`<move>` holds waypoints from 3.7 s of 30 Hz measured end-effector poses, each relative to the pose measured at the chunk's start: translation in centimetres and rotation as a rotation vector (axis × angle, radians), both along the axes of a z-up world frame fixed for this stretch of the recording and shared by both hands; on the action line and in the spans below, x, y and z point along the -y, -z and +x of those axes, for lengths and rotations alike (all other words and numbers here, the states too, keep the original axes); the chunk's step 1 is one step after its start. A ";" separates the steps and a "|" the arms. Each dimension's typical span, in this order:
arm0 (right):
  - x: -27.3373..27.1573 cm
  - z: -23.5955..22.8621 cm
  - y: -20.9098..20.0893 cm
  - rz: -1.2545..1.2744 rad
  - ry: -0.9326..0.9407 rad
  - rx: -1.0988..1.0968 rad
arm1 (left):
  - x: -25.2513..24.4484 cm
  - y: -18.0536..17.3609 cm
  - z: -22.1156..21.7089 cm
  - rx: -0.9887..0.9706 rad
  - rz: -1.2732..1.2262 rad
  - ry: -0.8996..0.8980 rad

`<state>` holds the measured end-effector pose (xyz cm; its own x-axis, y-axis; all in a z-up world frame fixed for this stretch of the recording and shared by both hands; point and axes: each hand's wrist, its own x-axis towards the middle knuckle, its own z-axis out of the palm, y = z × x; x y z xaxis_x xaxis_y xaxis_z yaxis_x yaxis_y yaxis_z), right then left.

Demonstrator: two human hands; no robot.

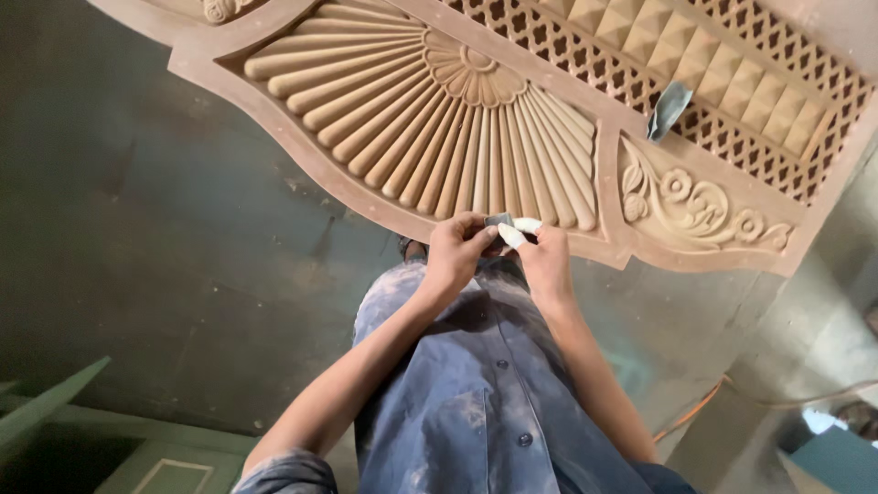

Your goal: The person sands a large, ornately carved wooden panel using a sanding block. They focus on smoothing the fan-shaped relief and surrounding floral carvings, moving the block back and forth across the surface.

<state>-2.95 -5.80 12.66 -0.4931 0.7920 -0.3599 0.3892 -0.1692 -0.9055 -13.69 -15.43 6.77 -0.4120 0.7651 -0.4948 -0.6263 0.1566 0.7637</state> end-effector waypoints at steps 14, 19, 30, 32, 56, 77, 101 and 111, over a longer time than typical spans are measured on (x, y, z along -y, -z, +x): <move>-1.4 0.4 8.4 0.401 0.076 0.342 | -4.3 10.2 0.0 -0.278 0.000 0.260; -2.7 -0.1 10.0 0.487 0.060 0.289 | -5.9 10.8 -0.8 -0.350 -0.057 0.239; -2.2 1.1 11.6 0.653 -0.003 0.290 | -5.9 7.3 -1.2 -0.742 -0.140 0.039; -1.4 1.9 12.9 0.721 -0.052 0.351 | -5.3 7.7 -0.8 -0.855 -0.155 -0.074; -3.5 -1.3 14.8 0.841 -0.145 0.403 | -6.4 8.2 -2.9 -1.124 -0.127 -0.102; -9.7 -8.7 15.3 0.840 -0.155 0.459 | -6.7 8.4 -2.9 -1.135 -0.169 -0.113; -10.0 -9.8 16.6 0.888 -0.070 0.440 | -6.6 8.5 -2.7 -1.129 -0.196 -0.086; -8.5 -11.0 16.1 0.880 -0.002 0.353 | -6.9 8.1 -2.9 -1.121 -0.163 -0.114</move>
<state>-13.93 2.74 -3.48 -0.4717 0.8492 0.2375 0.6645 0.5194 -0.5372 -16.62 -8.51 -1.30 -0.7477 0.6555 0.1062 0.3800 0.2912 0.8780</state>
